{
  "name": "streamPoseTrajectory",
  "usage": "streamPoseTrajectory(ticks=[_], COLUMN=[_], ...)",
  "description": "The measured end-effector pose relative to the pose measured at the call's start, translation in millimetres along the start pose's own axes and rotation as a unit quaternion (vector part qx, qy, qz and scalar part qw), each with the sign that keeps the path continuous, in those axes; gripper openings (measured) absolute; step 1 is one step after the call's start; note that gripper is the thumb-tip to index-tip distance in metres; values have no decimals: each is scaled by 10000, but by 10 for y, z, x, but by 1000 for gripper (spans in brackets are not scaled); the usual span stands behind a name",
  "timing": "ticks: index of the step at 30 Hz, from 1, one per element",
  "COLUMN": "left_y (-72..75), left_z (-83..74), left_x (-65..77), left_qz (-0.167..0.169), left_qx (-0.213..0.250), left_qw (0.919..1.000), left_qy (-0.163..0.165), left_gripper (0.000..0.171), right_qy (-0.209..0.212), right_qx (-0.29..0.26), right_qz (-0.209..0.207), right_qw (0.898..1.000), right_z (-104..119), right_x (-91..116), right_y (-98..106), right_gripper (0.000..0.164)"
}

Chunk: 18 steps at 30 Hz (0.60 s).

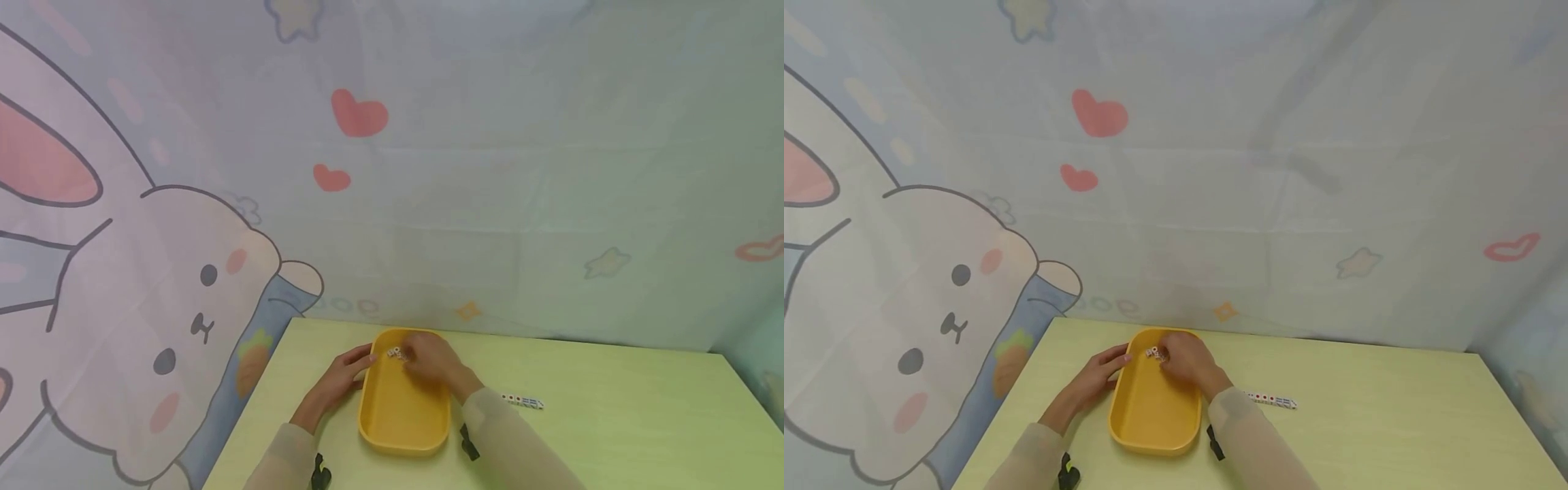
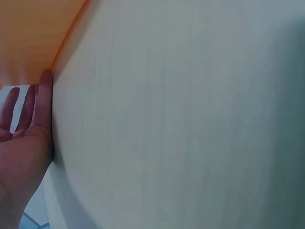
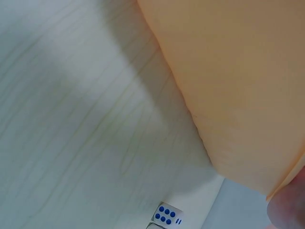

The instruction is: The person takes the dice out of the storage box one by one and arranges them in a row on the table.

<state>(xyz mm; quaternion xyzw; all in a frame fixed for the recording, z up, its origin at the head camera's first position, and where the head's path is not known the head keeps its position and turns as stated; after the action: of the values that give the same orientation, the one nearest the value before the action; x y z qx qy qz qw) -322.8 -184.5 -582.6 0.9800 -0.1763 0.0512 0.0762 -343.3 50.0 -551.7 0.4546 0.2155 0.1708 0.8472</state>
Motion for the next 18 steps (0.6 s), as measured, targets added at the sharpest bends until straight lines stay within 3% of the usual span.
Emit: streamPoseTrajectory(ticks=[6, 11, 18], left_y=[6, 17, 16], left_z=[15, 26, 36], left_x=[-8, -18, -38], left_qz=[22, 14, 5], left_qx=[28, 53, 98], left_qw=[10000, 10000, 9999], left_qy=[30, 47, 50], left_gripper=[60, 60, 60], right_qy=[32, 119, 66], right_qx=[127, 520, 528], right_qz=[-48, -130, 139], right_qw=[9999, 9985, 9985], right_z=[-12, -2, 37], right_x=[-16, -16, 9], right_y=[-30, -56, -28], right_gripper=[9, 16, 16])
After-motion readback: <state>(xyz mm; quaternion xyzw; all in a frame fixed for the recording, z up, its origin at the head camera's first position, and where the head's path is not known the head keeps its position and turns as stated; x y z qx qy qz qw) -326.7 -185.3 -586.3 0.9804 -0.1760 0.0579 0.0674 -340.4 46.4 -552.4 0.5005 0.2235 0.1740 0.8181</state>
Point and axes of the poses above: each hand's wrist, its own x-axis away from the middle knuckle, its own y-axis out of the back of the hand, z = x × y, the point moved 2 cm from there along -x, towards the middle knuckle, and after that the axes turned 6 degrees about -x, right-handed, at the moved point
